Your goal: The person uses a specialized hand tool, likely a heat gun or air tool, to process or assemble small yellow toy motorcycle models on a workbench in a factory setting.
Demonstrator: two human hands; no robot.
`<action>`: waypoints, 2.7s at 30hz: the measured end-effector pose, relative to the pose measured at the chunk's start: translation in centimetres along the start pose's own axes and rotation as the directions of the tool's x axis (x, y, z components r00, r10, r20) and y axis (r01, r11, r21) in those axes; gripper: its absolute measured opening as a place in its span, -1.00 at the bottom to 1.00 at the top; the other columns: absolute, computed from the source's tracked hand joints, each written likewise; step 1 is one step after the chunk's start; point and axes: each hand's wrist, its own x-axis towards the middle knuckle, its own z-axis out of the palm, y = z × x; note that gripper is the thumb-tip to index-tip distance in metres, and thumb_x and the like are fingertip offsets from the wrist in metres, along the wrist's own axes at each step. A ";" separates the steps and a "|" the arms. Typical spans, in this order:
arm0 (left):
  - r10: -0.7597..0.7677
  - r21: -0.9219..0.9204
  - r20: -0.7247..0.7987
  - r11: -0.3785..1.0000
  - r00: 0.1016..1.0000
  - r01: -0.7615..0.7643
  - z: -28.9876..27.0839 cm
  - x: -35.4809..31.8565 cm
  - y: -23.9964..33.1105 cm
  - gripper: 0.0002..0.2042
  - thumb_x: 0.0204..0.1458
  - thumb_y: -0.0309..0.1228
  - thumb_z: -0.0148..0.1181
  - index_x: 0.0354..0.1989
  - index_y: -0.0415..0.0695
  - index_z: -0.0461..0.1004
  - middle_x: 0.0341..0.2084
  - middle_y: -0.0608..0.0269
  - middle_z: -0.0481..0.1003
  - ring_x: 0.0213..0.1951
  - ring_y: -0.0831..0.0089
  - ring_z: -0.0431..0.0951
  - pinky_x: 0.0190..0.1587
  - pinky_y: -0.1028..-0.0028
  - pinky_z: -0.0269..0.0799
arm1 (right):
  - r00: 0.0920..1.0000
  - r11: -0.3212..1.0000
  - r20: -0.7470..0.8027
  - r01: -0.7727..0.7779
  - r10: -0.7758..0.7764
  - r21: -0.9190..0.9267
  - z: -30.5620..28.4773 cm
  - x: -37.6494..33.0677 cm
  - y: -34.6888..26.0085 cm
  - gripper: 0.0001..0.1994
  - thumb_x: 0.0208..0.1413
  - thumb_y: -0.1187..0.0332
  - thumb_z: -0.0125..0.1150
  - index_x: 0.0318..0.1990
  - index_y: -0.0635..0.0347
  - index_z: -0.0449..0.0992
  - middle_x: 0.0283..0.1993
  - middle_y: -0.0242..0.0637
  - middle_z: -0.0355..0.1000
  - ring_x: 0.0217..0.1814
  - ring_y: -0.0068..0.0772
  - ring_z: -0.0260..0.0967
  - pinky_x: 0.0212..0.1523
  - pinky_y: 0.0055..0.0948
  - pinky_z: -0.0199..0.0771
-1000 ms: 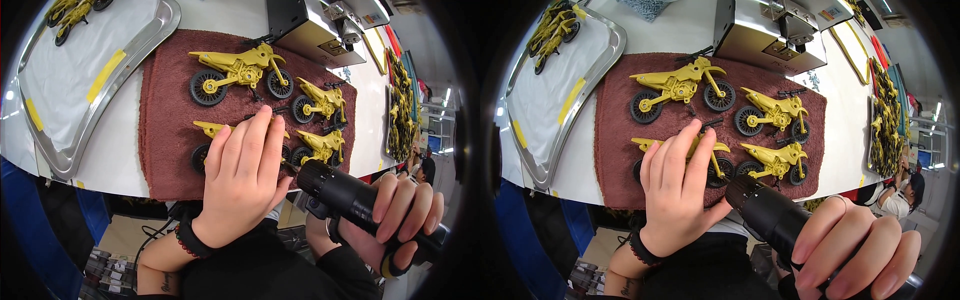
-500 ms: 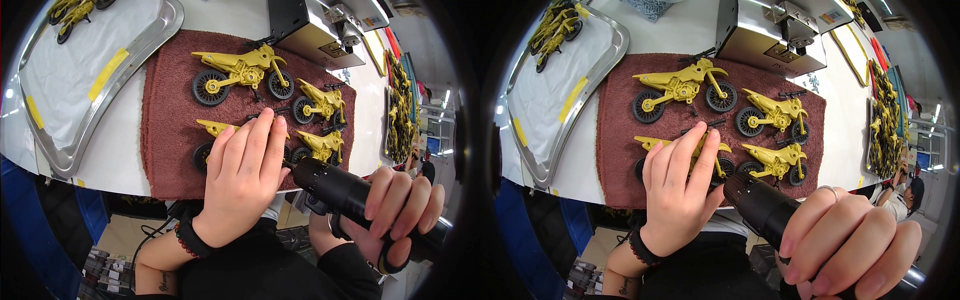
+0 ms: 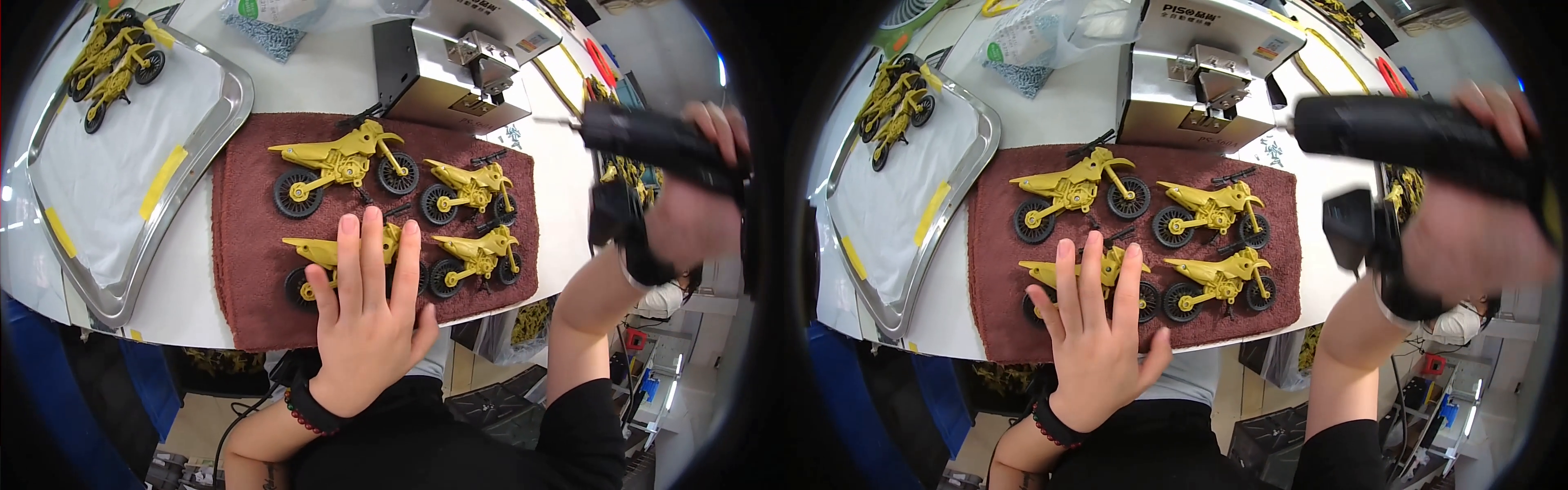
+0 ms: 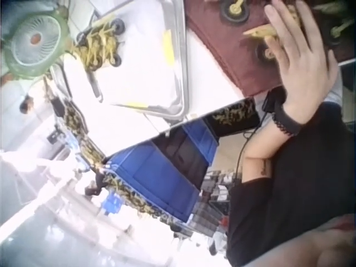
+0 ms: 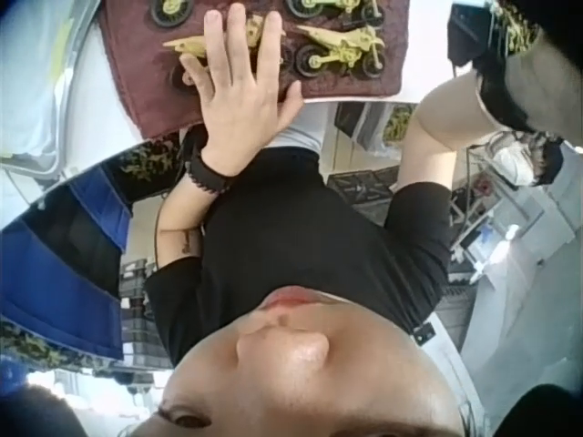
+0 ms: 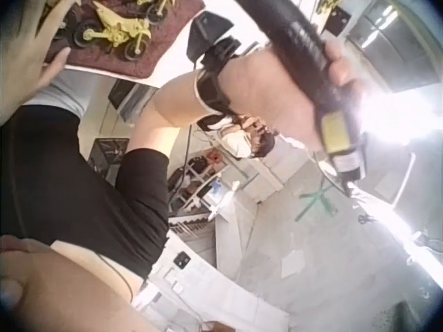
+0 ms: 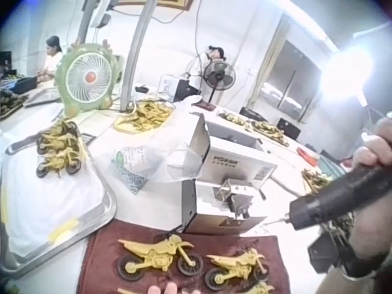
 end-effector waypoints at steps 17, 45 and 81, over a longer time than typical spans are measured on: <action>0.105 -0.079 0.066 0.992 0.992 -0.100 0.3 0.1 -0.4 -0.01 -0.52 0.13 0.34 0.23 -0.03 0.22 0.22 -0.18 0.13 0.25 0.00 0.14 0.28 0.17 -0.06 | 0.961 0.967 0.121 -0.238 0.248 -0.090 -1.0 3.1 4.2 -0.80 -0.05 0.52 0.03 -0.23 0.29 0.24 -0.36 -0.31 0.15 -0.39 -0.48 0.12 -0.18 -0.37 0.12; 0.114 -0.042 -0.065 0.992 0.991 -0.117 1.4 -0.1 0.0 -0.54 0.18 -0.24 -0.29 0.23 -0.14 0.18 0.20 -0.14 0.20 0.23 0.05 0.21 0.27 0.19 -0.01 | 0.932 0.987 0.327 -0.141 0.158 -0.075 12.2 -8.8 8.4 -0.69 -0.12 0.49 0.36 -0.33 0.06 0.28 -0.52 -0.45 0.35 -0.58 -0.54 0.38 -0.48 -0.54 0.47; 0.125 -0.104 0.073 0.988 0.990 -0.117 0.0 0.2 -0.3 -0.01 -0.51 0.02 0.37 0.25 -0.06 0.16 0.23 -0.21 0.09 0.27 -0.01 0.11 0.28 0.17 -0.07 | 0.980 0.984 0.096 -0.168 0.173 -0.055 3.1 1.1 5.1 -0.82 -0.02 0.47 0.05 -0.24 0.17 0.26 -0.42 -0.37 0.21 -0.47 -0.49 0.19 -0.28 -0.38 0.21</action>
